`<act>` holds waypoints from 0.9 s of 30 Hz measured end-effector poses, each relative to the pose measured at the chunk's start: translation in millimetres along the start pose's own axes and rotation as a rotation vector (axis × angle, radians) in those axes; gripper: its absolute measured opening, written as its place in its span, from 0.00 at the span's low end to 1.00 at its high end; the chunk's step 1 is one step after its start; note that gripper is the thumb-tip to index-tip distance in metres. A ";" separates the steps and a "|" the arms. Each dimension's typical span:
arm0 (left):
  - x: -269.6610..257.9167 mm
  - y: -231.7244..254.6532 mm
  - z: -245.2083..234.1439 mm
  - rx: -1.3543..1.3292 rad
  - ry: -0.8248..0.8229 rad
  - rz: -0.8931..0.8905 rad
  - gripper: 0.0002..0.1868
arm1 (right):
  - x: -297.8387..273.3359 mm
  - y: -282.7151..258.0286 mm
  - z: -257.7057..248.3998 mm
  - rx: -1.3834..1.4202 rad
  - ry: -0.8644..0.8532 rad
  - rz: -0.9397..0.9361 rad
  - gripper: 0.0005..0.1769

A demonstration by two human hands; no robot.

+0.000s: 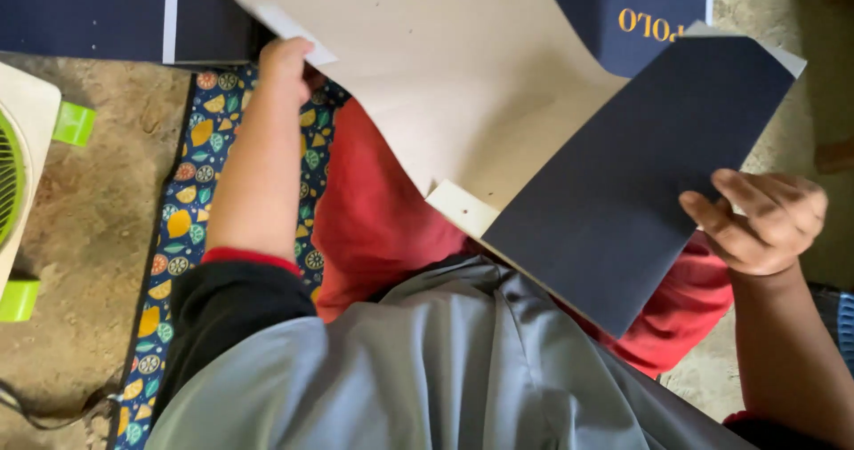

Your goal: Applying glue to white paper strips and attaching them to a blue cardboard sheet to assemble a product.

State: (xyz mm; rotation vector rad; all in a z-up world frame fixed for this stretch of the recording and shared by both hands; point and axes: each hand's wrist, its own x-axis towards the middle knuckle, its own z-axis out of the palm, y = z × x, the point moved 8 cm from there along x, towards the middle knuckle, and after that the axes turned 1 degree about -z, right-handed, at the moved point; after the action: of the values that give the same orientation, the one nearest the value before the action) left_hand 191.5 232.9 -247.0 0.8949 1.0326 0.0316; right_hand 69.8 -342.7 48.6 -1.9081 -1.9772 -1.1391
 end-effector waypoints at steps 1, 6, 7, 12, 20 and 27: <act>6.7 3.7 2.9 -0.016 0.028 0.082 0.18 | -8.6 1.4 -0.1 -0.032 -0.019 0.017 0.08; -54.4 36.2 12.1 -0.140 -0.063 0.452 0.23 | -55.5 32.2 4.8 -0.124 -0.087 0.165 0.10; -83.0 44.5 6.9 -0.095 -0.063 0.572 0.21 | -62.1 45.2 9.9 -0.109 -0.144 0.205 0.03; -211.3 28.0 -28.0 -0.133 -0.097 1.124 0.26 | -253.3 166.5 61.2 -0.074 -0.643 0.222 0.41; -295.7 -82.5 17.5 0.017 -0.034 1.224 0.20 | -208.3 164.7 115.3 0.158 -0.313 0.595 0.26; -214.3 -164.6 38.5 0.174 -0.015 1.450 0.38 | 203.7 -58.9 159.1 0.039 -0.061 0.640 0.41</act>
State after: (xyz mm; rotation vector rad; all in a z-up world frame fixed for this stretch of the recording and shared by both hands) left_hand 42.5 11.1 -191.0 1.6308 0.1839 1.1506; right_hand 41.8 -79.4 36.5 -2.3153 -1.2280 -0.8528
